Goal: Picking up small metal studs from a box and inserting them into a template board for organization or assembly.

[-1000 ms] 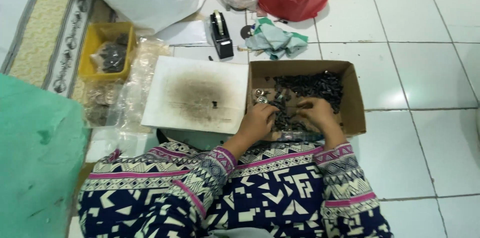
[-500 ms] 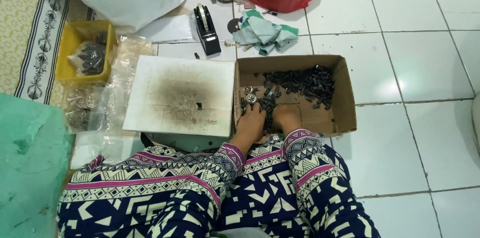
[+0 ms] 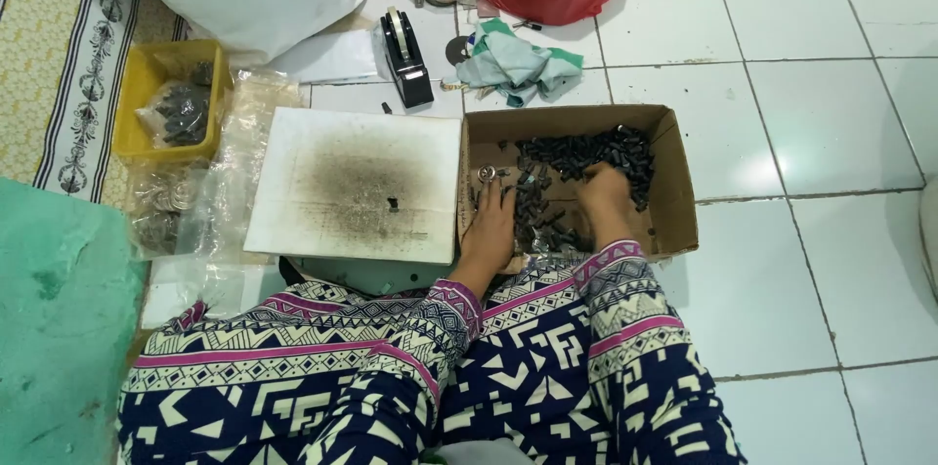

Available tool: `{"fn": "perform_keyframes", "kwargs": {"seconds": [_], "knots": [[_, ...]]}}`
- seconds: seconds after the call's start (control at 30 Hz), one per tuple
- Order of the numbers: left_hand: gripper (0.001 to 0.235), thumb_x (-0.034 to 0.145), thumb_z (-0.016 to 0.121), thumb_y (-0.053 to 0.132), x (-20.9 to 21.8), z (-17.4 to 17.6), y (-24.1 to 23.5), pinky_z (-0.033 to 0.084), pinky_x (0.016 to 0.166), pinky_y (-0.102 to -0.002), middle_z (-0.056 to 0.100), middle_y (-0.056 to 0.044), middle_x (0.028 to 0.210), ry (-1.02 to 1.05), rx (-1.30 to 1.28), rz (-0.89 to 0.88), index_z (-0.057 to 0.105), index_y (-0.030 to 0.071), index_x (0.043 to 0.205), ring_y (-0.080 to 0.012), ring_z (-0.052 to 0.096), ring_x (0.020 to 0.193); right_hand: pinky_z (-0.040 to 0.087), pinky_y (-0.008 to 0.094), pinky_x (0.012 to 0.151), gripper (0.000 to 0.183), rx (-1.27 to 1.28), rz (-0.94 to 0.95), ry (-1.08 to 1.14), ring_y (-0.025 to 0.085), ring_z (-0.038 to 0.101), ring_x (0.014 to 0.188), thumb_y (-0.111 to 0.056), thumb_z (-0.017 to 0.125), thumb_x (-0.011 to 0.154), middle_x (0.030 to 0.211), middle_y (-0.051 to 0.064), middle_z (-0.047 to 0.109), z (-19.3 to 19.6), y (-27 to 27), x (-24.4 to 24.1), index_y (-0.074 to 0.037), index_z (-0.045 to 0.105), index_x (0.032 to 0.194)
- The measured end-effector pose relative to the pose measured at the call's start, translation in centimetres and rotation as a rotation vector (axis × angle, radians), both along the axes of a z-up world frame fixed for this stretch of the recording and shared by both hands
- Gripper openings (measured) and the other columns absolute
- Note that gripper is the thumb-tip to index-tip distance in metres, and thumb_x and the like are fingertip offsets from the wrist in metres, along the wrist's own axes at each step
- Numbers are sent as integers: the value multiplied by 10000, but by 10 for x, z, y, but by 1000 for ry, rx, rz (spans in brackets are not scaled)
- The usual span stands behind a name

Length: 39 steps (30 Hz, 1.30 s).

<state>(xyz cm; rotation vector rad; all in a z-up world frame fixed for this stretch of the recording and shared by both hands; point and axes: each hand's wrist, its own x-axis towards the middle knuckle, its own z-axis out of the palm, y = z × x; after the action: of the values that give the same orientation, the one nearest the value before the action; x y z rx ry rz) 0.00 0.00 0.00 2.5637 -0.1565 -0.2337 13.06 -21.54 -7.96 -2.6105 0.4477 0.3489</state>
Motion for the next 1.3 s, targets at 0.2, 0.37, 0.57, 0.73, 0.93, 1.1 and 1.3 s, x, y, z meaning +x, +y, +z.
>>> {"fn": "perform_keyframes", "kwargs": {"seconds": [0.2,0.37,0.57,0.73,0.93,1.1,1.3], "knots": [[622,1035,539,190,1,-7,-1,425,1120,-552,139,-306,1653,88,48,-19,288,35,1582,-464,97,1550,468,588,1067,749,-40,-112,-123,423,331,1416,-201,739,899,1549,245,291,57,-10,-3,-167,398,1566],[623,1047,514,283,4,-18,0,459,1093,-547,173,-270,1656,133,98,-60,287,97,1596,-441,131,1550,388,686,1123,963,42,-63,-2,468,233,1485,-411,738,855,1650,254,134,49,-14,-4,-200,217,1637],[617,1046,507,312,4,-11,1,473,1086,-540,194,-265,1650,155,117,-70,306,93,1588,-441,130,1549,437,662,1087,946,91,5,39,544,338,1392,-327,791,781,1586,286,213,29,-29,7,-131,263,1541],[639,1031,540,310,6,-18,-2,467,1099,-543,191,-282,1644,152,133,-76,314,70,1579,-461,128,1543,509,604,1009,793,32,184,146,521,475,1324,-231,854,721,1545,239,346,-11,-28,14,-201,483,1421],[636,1027,554,312,5,-16,0,483,1092,-529,210,-290,1629,123,157,-80,328,65,1567,-470,148,1533,573,469,969,645,417,299,362,490,541,1322,-53,848,750,1482,349,495,72,25,-20,-3,639,1358],[614,1032,548,290,6,-14,-1,512,1048,-529,207,-283,1632,129,142,-71,340,64,1563,-468,148,1534,573,468,951,478,147,343,250,333,678,1184,-195,858,778,1217,110,735,63,21,-23,-200,741,1242],[607,1034,539,282,6,-21,-1,517,1040,-535,198,-282,1637,132,138,-68,340,67,1566,-468,128,1539,601,475,890,453,69,387,261,349,695,1125,-178,915,676,1154,142,739,-56,-1,16,-169,778,1107]]}}
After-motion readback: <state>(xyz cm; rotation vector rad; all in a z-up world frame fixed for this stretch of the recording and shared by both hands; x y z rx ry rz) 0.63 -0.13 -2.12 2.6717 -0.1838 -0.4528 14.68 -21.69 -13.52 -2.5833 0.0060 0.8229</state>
